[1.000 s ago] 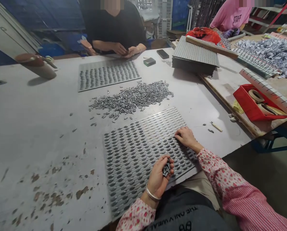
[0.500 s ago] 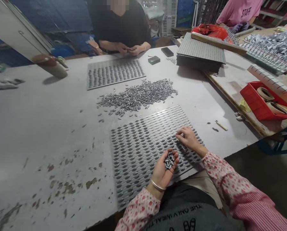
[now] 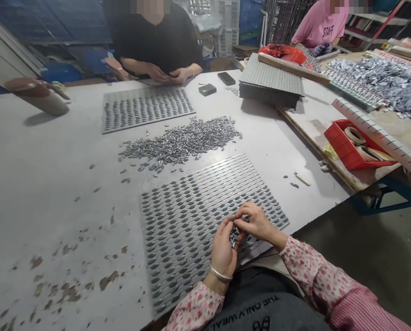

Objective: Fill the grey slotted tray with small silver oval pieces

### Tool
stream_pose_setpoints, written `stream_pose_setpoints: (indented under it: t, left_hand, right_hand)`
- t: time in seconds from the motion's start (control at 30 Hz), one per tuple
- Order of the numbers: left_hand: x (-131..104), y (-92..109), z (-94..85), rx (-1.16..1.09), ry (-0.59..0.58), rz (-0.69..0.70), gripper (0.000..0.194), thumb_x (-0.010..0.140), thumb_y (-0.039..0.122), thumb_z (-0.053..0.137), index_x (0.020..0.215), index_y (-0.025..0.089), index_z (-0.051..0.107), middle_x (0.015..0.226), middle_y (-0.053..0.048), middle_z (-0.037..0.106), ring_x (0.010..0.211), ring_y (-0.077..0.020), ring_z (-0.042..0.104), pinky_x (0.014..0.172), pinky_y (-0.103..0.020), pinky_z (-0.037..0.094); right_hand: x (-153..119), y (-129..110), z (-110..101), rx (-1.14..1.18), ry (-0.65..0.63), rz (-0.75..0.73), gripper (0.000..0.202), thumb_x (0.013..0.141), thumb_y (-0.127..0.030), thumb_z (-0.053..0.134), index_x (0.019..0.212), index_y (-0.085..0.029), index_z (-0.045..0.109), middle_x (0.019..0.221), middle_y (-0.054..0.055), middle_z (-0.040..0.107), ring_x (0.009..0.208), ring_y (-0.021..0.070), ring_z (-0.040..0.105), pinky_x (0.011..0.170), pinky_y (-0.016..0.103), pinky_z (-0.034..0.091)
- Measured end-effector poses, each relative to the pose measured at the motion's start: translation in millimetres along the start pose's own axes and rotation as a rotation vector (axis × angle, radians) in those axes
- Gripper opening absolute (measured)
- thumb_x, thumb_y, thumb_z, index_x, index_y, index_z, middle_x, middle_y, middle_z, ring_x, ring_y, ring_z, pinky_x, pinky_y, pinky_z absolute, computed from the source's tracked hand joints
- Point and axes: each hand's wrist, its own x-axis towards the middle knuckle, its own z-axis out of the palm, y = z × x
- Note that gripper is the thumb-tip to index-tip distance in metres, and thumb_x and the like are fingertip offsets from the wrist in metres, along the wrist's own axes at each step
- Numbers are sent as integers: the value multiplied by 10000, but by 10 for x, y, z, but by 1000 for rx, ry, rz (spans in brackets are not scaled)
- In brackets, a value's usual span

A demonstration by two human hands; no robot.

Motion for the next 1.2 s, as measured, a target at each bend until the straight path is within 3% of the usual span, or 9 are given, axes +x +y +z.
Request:
stream_pose_setpoints:
  t: [0.1, 0.23, 0.33, 0.47, 0.6, 0.73, 1.0, 1.2]
  left_hand:
    - [-44, 77, 79, 2, -7, 12, 240, 686, 258, 664, 914, 183, 646, 957, -37, 645, 845, -159, 593, 641, -229, 502]
    - [-48, 132, 180, -1, -14, -4, 220, 696, 227, 642, 910, 172, 648, 990, -47, 642, 817, -154, 599, 632, -241, 515]
    - [-16, 144, 194, -25, -50, -19, 216, 736, 205, 604, 947, 167, 630, 970, -59, 650, 784, -147, 610, 631, -245, 521]
    - [26, 185, 149, -114, 14, -128, 132, 771, 166, 556, 888, 133, 608, 767, -60, 642, 658, -126, 610, 570, -219, 514]
    - [22, 231, 129, -132, -1, -244, 149, 779, 153, 536, 907, 113, 599, 771, -67, 612, 603, -97, 577, 504, -185, 486]
    - [0, 214, 127, -102, -61, -261, 142, 753, 113, 527, 885, 129, 575, 685, -15, 553, 520, -60, 508, 426, -144, 402]
    - [-18, 159, 84, -59, -63, -274, 98, 729, 117, 551, 822, 147, 546, 690, -21, 573, 549, -79, 531, 431, -147, 399]
    - [-27, 127, 79, -21, -68, -237, 97, 713, 123, 608, 807, 138, 590, 766, -36, 590, 624, -93, 561, 487, -167, 448]
  right_hand:
    - [4, -46, -28, 229, 50, 58, 31, 740, -190, 589, 734, -184, 618, 784, 23, 628, 777, 159, 570, 730, 287, 451]
    - [12, -86, -50, 446, 34, 215, 77, 737, -231, 577, 690, -171, 581, 673, -3, 617, 571, 114, 552, 562, 243, 455]
    - [41, -81, -89, 497, 124, 218, 121, 747, -270, 576, 671, -177, 564, 763, 27, 646, 651, 134, 573, 600, 259, 469]
    - [176, 113, -258, 548, 269, 228, 174, 780, -332, 532, 691, -182, 536, 751, 32, 639, 676, 136, 561, 630, 266, 462]
    - [373, 485, -453, 359, 221, 260, 129, 787, -284, 489, 714, -178, 497, 665, -21, 567, 566, 97, 463, 562, 229, 394]
    - [509, 745, -514, -22, 47, 121, 68, 776, -183, 471, 746, -172, 531, 706, -18, 555, 667, 112, 482, 649, 239, 381]
    - [596, 868, -436, -188, -148, -10, 101, 766, -120, 526, 803, -170, 605, 777, 6, 613, 735, 123, 524, 695, 235, 383]
    - [654, 920, -406, -348, -148, -87, 71, 766, -134, 571, 752, -168, 631, 745, 26, 586, 763, 150, 500, 733, 265, 380]
